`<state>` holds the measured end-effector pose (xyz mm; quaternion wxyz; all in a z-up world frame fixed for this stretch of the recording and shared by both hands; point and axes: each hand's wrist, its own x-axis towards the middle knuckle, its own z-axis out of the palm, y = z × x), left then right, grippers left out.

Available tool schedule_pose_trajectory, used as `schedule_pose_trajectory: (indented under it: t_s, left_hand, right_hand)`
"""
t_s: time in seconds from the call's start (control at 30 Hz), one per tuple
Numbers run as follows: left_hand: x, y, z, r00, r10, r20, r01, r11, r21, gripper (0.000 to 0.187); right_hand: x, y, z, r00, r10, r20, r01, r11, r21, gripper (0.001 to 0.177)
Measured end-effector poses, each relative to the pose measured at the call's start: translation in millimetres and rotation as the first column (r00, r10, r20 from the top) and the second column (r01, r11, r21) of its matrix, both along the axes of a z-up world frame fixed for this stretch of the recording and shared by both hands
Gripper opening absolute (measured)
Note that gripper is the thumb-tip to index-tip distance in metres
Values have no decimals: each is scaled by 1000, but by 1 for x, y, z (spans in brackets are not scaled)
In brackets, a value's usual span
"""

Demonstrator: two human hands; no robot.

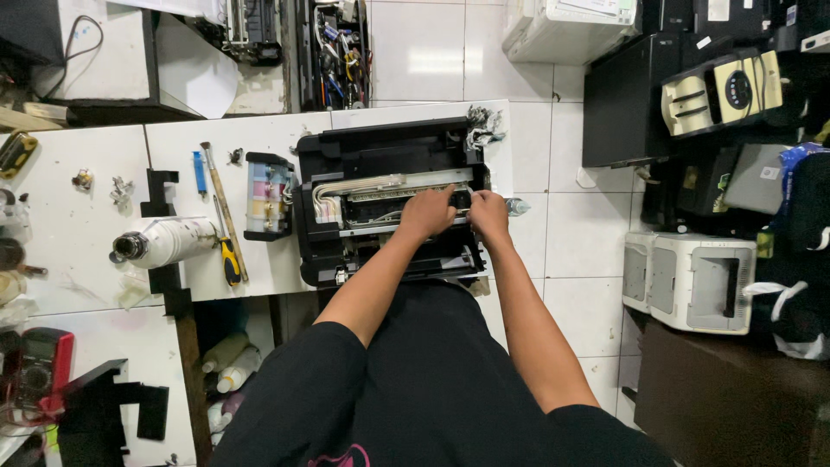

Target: The person works on the internal components of a disassembled printer placed on a workbench. They use their hands to adjust and connect wires and parts inside the device throughout the clip.

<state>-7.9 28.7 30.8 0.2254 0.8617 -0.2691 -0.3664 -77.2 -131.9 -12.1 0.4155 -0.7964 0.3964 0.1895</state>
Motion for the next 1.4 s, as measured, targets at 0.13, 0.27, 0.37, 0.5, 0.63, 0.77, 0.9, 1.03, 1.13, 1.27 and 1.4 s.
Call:
schedule_pose_trajectory:
  t_s: [0.13, 0.27, 0.37, 0.5, 0.63, 0.77, 0.9, 1.03, 1.13, 1.27, 1.4]
  left_hand:
    - [-1, -1, -5, 1000, 9, 0, -9, 1000, -8, 62]
    - [-1, -2, -7, 1000, -10, 10, 10, 999, 39, 64]
    - [-5, -2, -3, 1000, -8, 7, 8, 998, 64, 65]
    - [-3, -1, -6, 1000, 8, -1, -8, 997, 79, 65]
    - [-5, 9, -25, 999, 54, -6, -54, 998, 12, 61]
    - [-7, 18, -15, 997, 71, 26, -70, 997, -37, 55]
    - [-11, 20, -21, 992, 109, 58, -105, 992, -66, 45]
    - [-13, 25, -36, 988, 130, 81, -125, 990, -61, 40]
    - [-13, 33, -39, 987, 102, 121, -94, 993, -68, 39]
    - [-14, 43, -33, 981, 108, 162, -93, 991, -95, 39]
    - [-16, 47, -28, 979, 115, 168, -104, 992, -72, 39]
  right_hand:
    - [4, -9, -12, 999, 45, 0, -45, 999, -14, 42]
    - [5, -13, -24, 995, 100, -22, -101, 994, -51, 42]
    - [3, -11, -30, 989, 136, -49, -141, 984, -112, 41]
    - [5, 10, 30, 984, 152, -89, -164, 975, -150, 42]
    - [-1, 21, 83, 975, 202, -96, -217, 957, -193, 40]
    - [-19, 9, 48, 917, 362, 165, -250, 847, -469, 21]
    - [-30, 13, 27, 857, 415, 306, -149, 767, -624, 13]
    - [-30, 28, 22, 871, 358, 336, -70, 767, -638, 13]
    - [-28, 31, 15, 900, 317, 300, -31, 732, -681, 10]
    - [-28, 32, 9, 910, 307, 279, -26, 713, -701, 9]
    - [-24, 31, 4, 917, 327, 230, -72, 702, -709, 9]
